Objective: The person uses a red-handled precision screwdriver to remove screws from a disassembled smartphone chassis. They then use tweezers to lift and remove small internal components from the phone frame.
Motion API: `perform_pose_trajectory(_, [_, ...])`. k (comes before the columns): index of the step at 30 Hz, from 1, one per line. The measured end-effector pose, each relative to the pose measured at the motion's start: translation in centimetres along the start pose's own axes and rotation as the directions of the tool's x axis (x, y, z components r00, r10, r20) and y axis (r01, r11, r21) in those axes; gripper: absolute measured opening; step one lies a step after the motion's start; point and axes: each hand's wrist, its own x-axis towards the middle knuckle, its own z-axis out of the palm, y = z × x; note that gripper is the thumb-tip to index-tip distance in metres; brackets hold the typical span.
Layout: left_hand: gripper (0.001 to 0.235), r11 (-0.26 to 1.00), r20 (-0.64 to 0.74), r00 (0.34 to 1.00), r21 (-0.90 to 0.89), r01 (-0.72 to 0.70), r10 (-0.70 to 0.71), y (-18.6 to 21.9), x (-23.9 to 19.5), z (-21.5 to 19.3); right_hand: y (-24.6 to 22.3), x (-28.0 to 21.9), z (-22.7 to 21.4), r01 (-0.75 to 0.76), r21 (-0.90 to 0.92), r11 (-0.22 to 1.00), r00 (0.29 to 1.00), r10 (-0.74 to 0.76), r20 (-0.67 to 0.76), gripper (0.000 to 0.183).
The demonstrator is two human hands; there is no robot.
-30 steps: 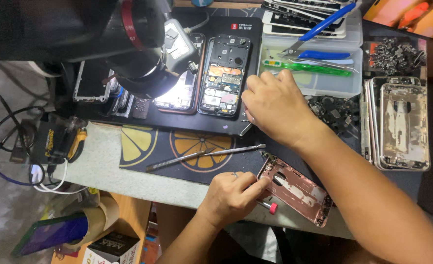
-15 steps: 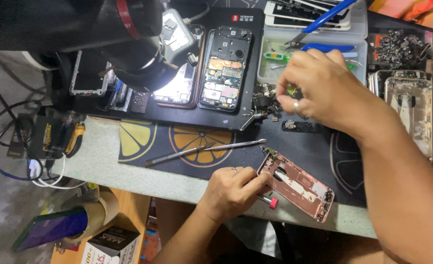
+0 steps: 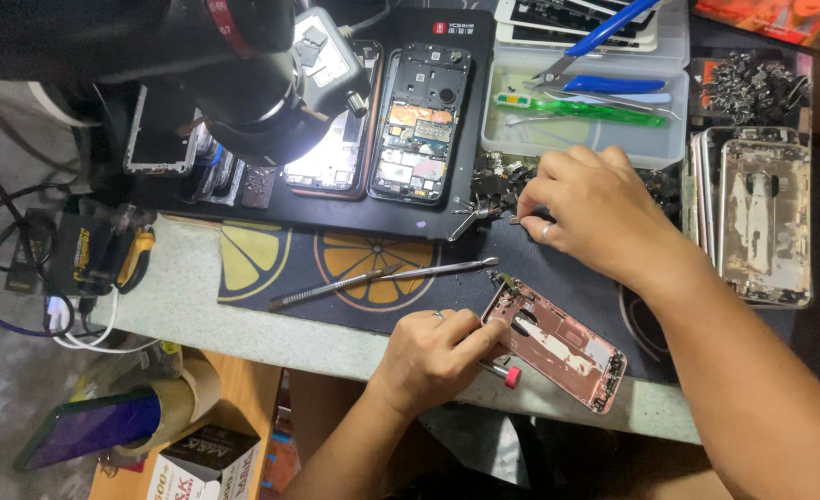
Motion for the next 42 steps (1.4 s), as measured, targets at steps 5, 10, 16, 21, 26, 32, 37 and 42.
perform_pose_trajectory(5, [0.033, 1.000, 0.006, 1.000, -0.011, -0.005, 0.005, 0.0, -0.2, 0.0, 0.3, -0.1, 0.1, -0.001, 0.026, 1.000, 1.000, 0.001, 0.007, 0.013])
perform_pose_trajectory(10, [0.032, 1.000, 0.008, 1.000, 0.002, 0.002, -0.002, 0.1, -0.1, -0.2, 0.2, 0.1, -0.2, -0.027, 0.079, 0.997, 1.000, 0.026, 0.004, 0.013])
perform_pose_trajectory(16, [0.027, 1.000, -0.019, 1.000, -0.022, 0.003, -0.003, 0.2, 0.3, -0.4, -0.6, -0.8, -1.3, -0.104, 0.131, 0.986, 0.993, 0.110, -0.045, 0.017])
perform_pose_trajectory(21, [0.032, 0.995, -0.089, 0.996, -0.102, 0.014, -0.023, 0.0, 0.1, -0.3, -2.1, -6.5, -3.1, -0.062, 0.285, 0.957, 0.998, 0.066, -0.004, 0.028])
perform_pose_trajectory(26, [0.034, 0.996, -0.146, 0.989, -0.088, 0.013, -0.026, 0.2, 0.6, -0.4, -4.4, -11.6, -3.0, -0.004, 0.453, 0.891, 0.992, -0.053, 0.114, 0.077])
perform_pose_trajectory(32, [0.037, 0.997, -0.227, 0.973, -0.078, 0.018, -0.035, 0.6, -0.6, 0.3, -5.4, -13.6, -1.2, -0.064, 0.293, 0.954, 0.976, -0.002, 0.219, 0.072])
perform_pose_trajectory(37, [0.036, 0.986, -0.330, 0.937, -0.154, 0.067, -0.115, 0.8, -1.3, 0.7, -6.9, -13.3, -1.6, -0.069, 0.135, 0.988, 0.981, 0.042, 0.191, 0.056])
perform_pose_trajectory(42, [0.029, 0.962, -0.450, 0.858, -0.218, 0.162, -0.246, 0.6, -2.5, 0.9, -8.8, -13.7, -1.1, 0.018, -0.158, 0.987, 0.995, -0.002, 0.098, 0.054])
